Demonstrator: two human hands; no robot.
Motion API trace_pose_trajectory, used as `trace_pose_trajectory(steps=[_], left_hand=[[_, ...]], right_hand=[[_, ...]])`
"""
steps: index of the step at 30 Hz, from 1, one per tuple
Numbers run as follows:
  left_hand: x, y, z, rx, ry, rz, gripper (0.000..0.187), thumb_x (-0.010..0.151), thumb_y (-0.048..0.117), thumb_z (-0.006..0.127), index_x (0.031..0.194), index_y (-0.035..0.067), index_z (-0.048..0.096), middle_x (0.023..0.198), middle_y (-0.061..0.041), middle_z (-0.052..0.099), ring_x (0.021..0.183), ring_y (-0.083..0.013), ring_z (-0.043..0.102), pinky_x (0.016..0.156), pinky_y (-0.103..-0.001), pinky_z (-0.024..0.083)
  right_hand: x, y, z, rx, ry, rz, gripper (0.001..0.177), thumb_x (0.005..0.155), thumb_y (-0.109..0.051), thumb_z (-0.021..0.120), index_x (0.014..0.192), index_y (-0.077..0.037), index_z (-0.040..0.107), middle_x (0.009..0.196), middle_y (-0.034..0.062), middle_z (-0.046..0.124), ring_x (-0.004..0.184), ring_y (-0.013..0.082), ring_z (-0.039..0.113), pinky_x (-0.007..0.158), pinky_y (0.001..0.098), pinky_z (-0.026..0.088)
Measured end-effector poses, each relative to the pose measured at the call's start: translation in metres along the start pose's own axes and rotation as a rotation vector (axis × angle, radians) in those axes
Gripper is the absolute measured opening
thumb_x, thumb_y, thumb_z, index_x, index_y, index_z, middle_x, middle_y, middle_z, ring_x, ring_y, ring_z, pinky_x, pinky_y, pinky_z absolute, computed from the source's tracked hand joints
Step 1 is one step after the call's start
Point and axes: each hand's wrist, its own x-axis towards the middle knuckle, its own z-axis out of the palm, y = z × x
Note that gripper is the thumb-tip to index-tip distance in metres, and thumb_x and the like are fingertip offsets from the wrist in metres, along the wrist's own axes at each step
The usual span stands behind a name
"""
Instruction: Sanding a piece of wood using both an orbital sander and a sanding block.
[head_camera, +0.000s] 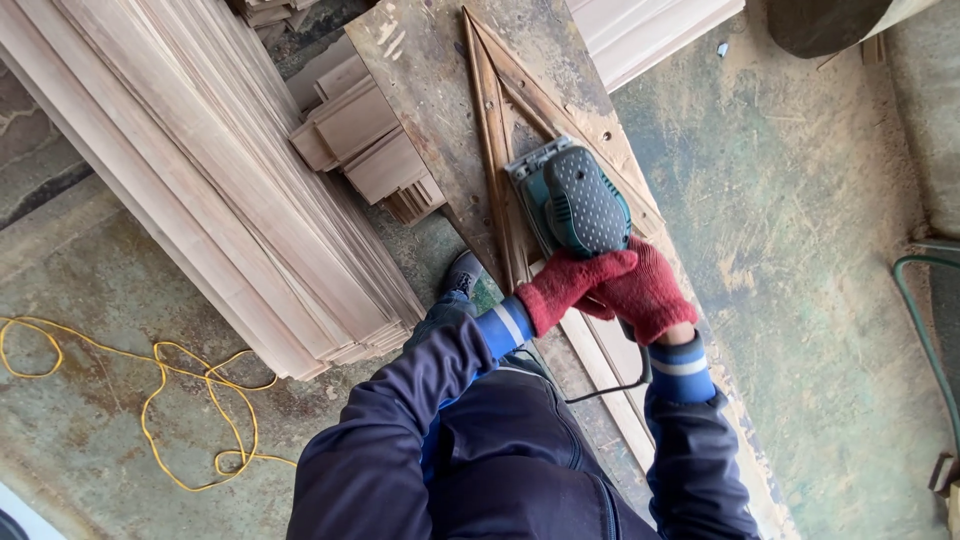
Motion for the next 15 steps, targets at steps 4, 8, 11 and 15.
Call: trace_pose_trajectory(steps=[4,8,11,15], left_hand=[[-0.014,0.033,-0.001,0.011,0.017,-0.056,0.076,0.069,0.031,0.094,0.123,-0.011,0.060,0.094,-0.028,0.072,0.078,-0.0458,0.075,0.068,-0.054,0.068],[-0.008,0.023,0.001,0.005,0.024,-0.086,0.081,0.067,0.032,0.095,0.125,-0.012,0.059,0.095,-0.030,0.071,0.080,-0.0473,0.075,0.069,-0.057,0.067],[-0.005,0.006,0.008,-0.015,0.016,-0.090,0.084,0.066,0.032,0.096,0.127,-0.011,0.057,0.097,-0.030,0.071,0.083,-0.0488,0.074,0.070,-0.059,0.066],[-0.009,-0.028,0.020,-0.022,0.011,-0.119,0.086,0.065,0.031,0.096,0.128,-0.012,0.056,0.100,-0.033,0.070,0.085,-0.0520,0.073,0.072,-0.061,0.065]], right_hand=[[0.041,0.054,0.021,-0.122,0.008,-0.229,0.046,0.082,-0.041,0.076,0.111,-0.007,0.065,0.100,0.0157,0.075,0.089,0.0317,0.072,0.079,0.0429,0.055],[0.026,0.041,0.015,-0.004,-0.019,-0.269,0.057,0.075,-0.035,0.085,0.122,-0.011,0.066,0.108,0.0116,0.077,0.096,0.0274,0.075,0.083,0.0393,0.058],[0.019,0.050,0.016,-0.006,0.003,0.018,0.026,0.083,-0.033,0.068,0.100,-0.014,0.072,0.085,0.0123,0.073,0.098,0.0389,0.073,0.081,0.0492,0.057],[-0.026,0.033,0.009,-0.015,-0.008,0.094,0.042,0.087,-0.032,0.067,0.117,-0.003,0.070,0.103,0.0188,0.075,0.103,0.0339,0.070,0.090,0.0417,0.054]])
